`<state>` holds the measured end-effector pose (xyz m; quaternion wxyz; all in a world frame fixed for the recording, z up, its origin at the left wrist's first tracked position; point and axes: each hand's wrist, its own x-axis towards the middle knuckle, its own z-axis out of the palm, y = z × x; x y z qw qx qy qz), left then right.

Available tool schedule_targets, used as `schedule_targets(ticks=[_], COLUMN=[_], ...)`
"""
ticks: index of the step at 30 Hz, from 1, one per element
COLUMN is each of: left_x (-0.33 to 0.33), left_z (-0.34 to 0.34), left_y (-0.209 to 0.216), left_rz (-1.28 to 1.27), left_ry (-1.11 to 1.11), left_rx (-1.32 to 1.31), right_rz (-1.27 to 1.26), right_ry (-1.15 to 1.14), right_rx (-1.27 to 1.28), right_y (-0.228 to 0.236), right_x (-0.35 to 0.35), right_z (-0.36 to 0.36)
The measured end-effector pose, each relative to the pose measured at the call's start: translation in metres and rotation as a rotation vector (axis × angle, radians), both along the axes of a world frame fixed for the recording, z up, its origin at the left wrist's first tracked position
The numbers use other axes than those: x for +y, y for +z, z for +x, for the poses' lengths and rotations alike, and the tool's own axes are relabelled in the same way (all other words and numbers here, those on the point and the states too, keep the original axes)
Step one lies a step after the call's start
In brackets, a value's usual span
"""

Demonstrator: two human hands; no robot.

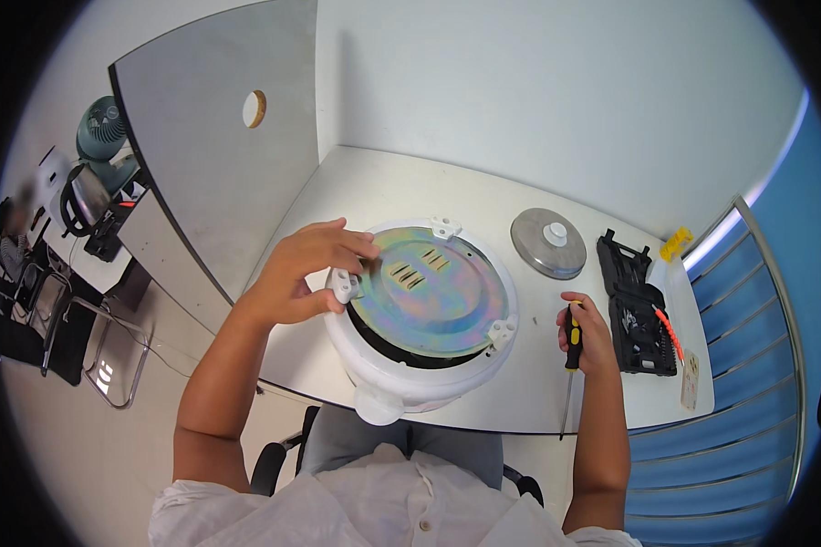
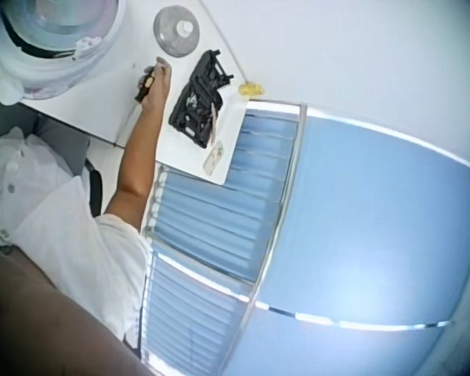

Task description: The person uses a screwdriver to tighten screws on the internal components of a white circular device. They then place a circular metal cover over the opening and secure it with screws.

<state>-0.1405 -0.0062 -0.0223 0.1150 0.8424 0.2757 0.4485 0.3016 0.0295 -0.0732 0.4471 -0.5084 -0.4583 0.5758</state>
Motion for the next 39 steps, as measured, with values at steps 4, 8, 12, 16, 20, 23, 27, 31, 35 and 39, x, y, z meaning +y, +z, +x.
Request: schedule_targets(ticks=[4, 8, 12, 16, 20, 23, 27, 31, 35, 39], left_x=[0.004, 0.009, 0.006, -0.001, -0.001, 0.004, 0.018, 0.037, 0.036, 0.047], left_z=[0.007, 0.015, 0.024, 0.028, 0.03, 0.025, 0.011, 0.002, 0.013, 0.022], left_y=[0.001, -0.005, -0.016, -0.016, -0.01, -0.012, -0.014, -0.019, -0.016, -0.017], left_rz=[0.097, 0.13, 0.095, 0.028, -0.049, -0.073, -0.125, -0.159, -0.304, -0.282], left_ry=[0.026, 0.008, 0.02, 0.087, 0.066, 0.014, -0.209, -0.352, -0.394, -0.408], left_rx=[-0.123, -0.255, -0.387, -0.457, -0.469, -0.449, -0.388, -0.291, -0.414, -0.413], right_rz=[0.18, 0.489, 0.778, 1.027, 1.081, 1.011, 0.966, 0.892, 0.876, 0.854], right_ry=[0.188, 0.219, 0.175, 0.233, 0.146, 0.146, 0.206, 0.235, 0.246, 0.242], right_rx=[-0.008, -0.005, -0.129, -0.732, -0.759, -0.731, -0.721, -0.697, -0.671, -0.661], right_y=[0.051, 0.086, 0.098, 0.103, 0.096, 0.1, 0.113, 0.12, 0.121, 0.122], right_x=[-0.041, -0.07, -0.084, -0.079, -0.063, -0.057, -0.052, -0.048, -0.043, -0.041], right_z=[-0.032, -0.045, -0.052, -0.091, -0.114, -0.114, -0.113, -0.113, -0.111, -0.11])
